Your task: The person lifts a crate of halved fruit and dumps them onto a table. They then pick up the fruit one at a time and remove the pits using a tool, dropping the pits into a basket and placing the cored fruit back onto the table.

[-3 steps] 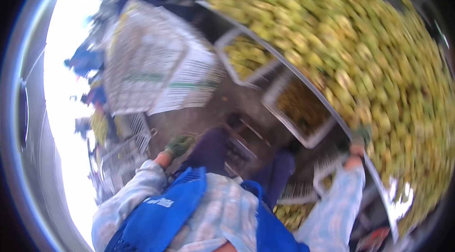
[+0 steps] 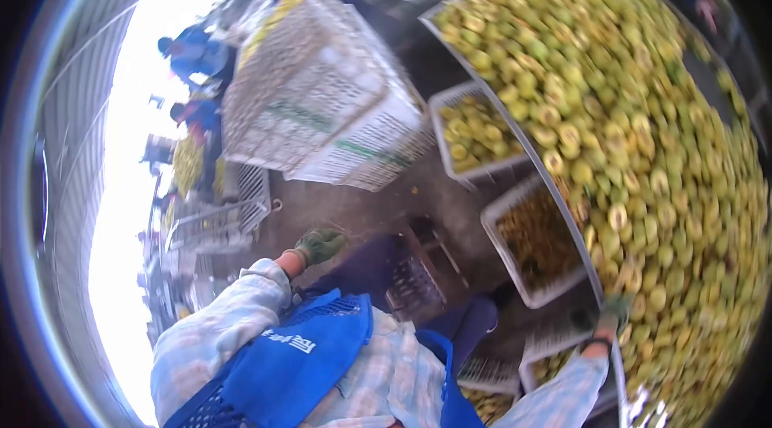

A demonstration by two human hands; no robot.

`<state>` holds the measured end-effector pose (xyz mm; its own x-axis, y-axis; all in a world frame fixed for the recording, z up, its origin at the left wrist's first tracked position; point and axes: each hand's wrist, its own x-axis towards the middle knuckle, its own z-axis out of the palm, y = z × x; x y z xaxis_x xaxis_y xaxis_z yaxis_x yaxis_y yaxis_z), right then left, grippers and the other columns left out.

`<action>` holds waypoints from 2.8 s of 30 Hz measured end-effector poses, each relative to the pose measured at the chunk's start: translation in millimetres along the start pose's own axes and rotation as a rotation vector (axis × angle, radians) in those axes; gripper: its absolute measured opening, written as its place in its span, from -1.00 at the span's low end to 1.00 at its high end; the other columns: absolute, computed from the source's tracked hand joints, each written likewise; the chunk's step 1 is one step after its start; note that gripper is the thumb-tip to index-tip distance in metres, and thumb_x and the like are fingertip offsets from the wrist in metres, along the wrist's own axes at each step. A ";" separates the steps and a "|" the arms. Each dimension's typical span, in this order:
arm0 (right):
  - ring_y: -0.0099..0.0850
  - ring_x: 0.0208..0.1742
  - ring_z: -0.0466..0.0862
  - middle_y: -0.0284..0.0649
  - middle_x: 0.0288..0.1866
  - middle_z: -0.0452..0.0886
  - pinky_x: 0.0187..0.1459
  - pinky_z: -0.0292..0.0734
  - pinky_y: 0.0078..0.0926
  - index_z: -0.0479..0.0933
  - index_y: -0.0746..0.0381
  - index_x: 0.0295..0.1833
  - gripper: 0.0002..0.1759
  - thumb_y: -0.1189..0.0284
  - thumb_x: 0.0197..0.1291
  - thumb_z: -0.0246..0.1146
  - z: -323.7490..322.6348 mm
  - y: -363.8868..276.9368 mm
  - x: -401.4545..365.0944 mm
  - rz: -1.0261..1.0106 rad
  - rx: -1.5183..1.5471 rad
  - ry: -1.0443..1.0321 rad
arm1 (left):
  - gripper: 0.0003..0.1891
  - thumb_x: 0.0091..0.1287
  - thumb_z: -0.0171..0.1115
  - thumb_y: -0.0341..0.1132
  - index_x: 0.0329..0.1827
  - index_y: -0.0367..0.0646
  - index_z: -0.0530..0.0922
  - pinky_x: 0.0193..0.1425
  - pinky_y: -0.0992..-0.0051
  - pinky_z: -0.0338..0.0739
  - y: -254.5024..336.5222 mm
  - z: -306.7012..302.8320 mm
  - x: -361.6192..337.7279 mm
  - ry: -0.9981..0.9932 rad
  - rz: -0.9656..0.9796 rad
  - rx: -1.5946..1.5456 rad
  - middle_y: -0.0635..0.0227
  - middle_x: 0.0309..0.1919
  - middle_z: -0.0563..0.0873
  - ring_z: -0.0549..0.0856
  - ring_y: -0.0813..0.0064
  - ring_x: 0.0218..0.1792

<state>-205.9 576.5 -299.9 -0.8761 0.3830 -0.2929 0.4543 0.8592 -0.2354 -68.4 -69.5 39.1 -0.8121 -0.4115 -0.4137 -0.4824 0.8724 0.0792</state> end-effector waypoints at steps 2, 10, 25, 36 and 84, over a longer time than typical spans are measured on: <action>0.05 -0.08 0.65 0.10 -0.07 0.66 -0.12 0.50 -0.08 0.40 0.24 0.28 -0.43 0.19 0.21 0.17 2.3 49.0 -44.2 0.114 0.093 0.088 | -0.58 0.36 0.02 0.03 0.04 -0.02 0.66 0.12 0.28 0.51 -11.2 -0.2 -37.7 -0.065 -0.071 -0.023 0.12 -0.07 0.73 0.69 0.13 0.00; -0.16 0.05 0.64 -0.16 0.04 0.66 -0.01 0.52 -0.22 0.55 0.12 0.14 -0.56 0.12 0.27 0.10 4.6 190.2 -39.4 0.145 -0.389 -0.255 | -0.61 0.32 0.06 0.03 -0.11 -0.03 0.70 0.02 0.25 0.53 -76.9 33.0 -114.8 -0.092 -0.226 -0.085 0.10 -0.21 0.74 0.71 0.09 -0.14; -0.43 -0.22 0.54 -0.33 -0.22 0.59 -0.22 0.45 -0.39 0.57 0.21 -0.06 -0.74 0.32 0.26 0.11 -56.5 -259.3 -147.2 -0.183 0.627 0.018 | -0.57 0.27 0.07 0.03 0.03 0.02 0.68 0.19 0.28 0.49 -251.7 83.9 -109.3 -0.013 -0.543 -0.715 0.13 -0.01 0.71 0.66 0.09 0.06; -0.57 -0.44 0.49 -0.41 -0.43 0.55 -0.40 0.40 -0.58 0.62 0.22 -0.16 -0.89 0.46 0.24 0.23 -53.1 -629.5 -390.5 -0.558 0.549 -0.590 | -0.61 0.25 0.13 -0.03 0.00 -0.03 0.68 0.15 0.36 0.50 -460.1 38.4 -98.0 0.065 -0.834 -0.907 0.14 -0.02 0.72 0.67 0.13 0.06; -0.49 -0.38 0.63 -0.29 -0.36 0.67 -0.31 0.54 -0.45 0.62 0.20 -0.09 -0.73 0.28 0.22 0.17 14.3 -683.8 -500.3 -1.324 -0.390 -1.317 | -0.66 0.34 0.19 -0.14 -0.03 -0.21 0.69 -0.26 0.49 0.54 -242.0 226.9 -274.9 0.464 -1.257 -1.217 0.39 -0.39 0.73 0.64 0.57 -0.40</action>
<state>-76.0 -207.5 -5.6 0.1645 -0.7920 -0.5879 -0.5284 0.4326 -0.7305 346.1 -107.6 -72.1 0.2750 -0.8203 -0.5014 -0.5863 -0.5564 0.5888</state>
